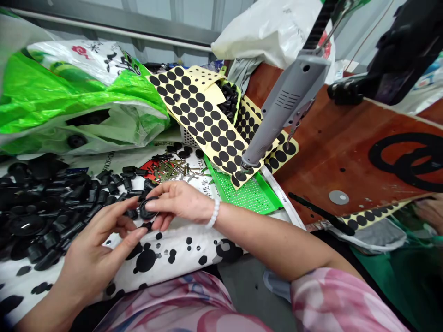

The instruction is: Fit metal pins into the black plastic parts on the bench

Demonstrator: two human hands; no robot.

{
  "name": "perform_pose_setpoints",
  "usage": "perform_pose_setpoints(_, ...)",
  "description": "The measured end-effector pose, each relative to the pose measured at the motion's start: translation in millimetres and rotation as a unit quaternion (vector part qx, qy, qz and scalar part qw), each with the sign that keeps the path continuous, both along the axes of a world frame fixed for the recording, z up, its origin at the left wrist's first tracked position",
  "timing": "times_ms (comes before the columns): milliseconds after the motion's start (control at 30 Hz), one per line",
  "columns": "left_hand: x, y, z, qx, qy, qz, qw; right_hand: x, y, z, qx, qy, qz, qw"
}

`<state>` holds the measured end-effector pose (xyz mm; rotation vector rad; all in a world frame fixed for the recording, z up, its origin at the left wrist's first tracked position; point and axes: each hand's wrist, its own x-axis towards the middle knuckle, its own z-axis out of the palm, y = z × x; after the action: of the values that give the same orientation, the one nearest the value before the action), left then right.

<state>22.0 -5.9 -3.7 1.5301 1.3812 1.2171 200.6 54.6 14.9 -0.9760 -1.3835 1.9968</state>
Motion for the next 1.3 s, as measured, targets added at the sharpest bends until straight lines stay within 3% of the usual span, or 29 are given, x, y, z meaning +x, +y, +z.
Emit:
perform_pose_setpoints(67, 0, 2, -0.1, 0.027, 0.018, -0.02, 0.999, -9, -11, -5.7, -0.039, 0.05, 0.021, 0.998)
perform_pose_setpoints(133, -4, 2, -3.8, 0.044, 0.041, -0.029, 0.998, -13, -17, -8.1, -0.043, 0.034, 0.035, 0.998)
perform_pose_setpoints(200, -9, -1, -9.3, 0.048, 0.066, -0.031, 0.996, -12, -15, -5.8, 0.012, -0.05, 0.054, 0.997)
perform_pose_setpoints(233, -12, -2, -12.0, 0.043, 0.076, -0.03, 0.996, -9, -11, -3.4, 0.081, -0.128, 0.06, 0.987)
perform_pose_setpoints(267, -15, -3, -14.4, 0.03, 0.08, -0.023, 0.996, -4, -5, -1.0, 0.162, -0.214, 0.06, 0.962)
perform_pose_setpoints(300, -17, -4, -16.2, 0.007, 0.075, -0.015, 0.997, 1, 3, 0.8, 0.262, -0.308, 0.048, 0.913)
perform_pose_setpoints(333, -20, -5, -17.3, -0.027, 0.052, -0.008, 0.998, 7, 11, 1.4, 0.36, -0.423, 0.029, 0.831)
perform_pose_setpoints(367, -22, -5, -17.8, -0.071, 0.008, -0.004, 0.997, 12, 20, 0.4, 0.381, -0.473, 0.004, 0.794)
perform_pose_setpoints(433, -25, -4, -17.3, -0.163, -0.132, -0.007, 0.978, 20, 36, -6.4, 0.394, -0.527, -0.017, 0.753)
perform_pose_setpoints(567, -27, 0, -14.9, -0.269, -0.37, -0.047, 0.888, 23, 51, -27.3, 0.411, -0.572, -0.012, 0.71)
perform_pose_setpoints(700, -27, 0, -13.5, -0.326, -0.463, -0.063, 0.822, 25, 53, -34.7, 0.425, -0.572, -0.03, 0.701)
perform_pose_setpoints(833, -25, -1, -10.6, -0.348, -0.495, -0.036, 0.795, 29, 50, -26.4, 0.44, -0.544, -0.066, 0.711)
perform_pose_setpoints(1000, -24, 0, -9.4, -0.332, -0.509, -0.049, 0.793, 18, 25, -5.2, 0.473, -0.458, -0.081, 0.748)
perform_pose_setpoints(1100, -24, -2, -10.5, -0.321, -0.506, -0.057, 0.799, 4, 3, 5.2, 0.542, -0.293, -0.079, 0.784)
perform_pose_setpoints(1167, -23, -3, -11.8, -0.316, -0.495, -0.058, 0.807, -6, -10, 8.4, 0.581, -0.221, -0.064, 0.781)
perform_pose_setpoints(1300, -23, -7, -13.9, -0.3, -0.472, -0.071, 0.826, -20, -25, 6.4, 0.641, -0.21, -0.034, 0.737)
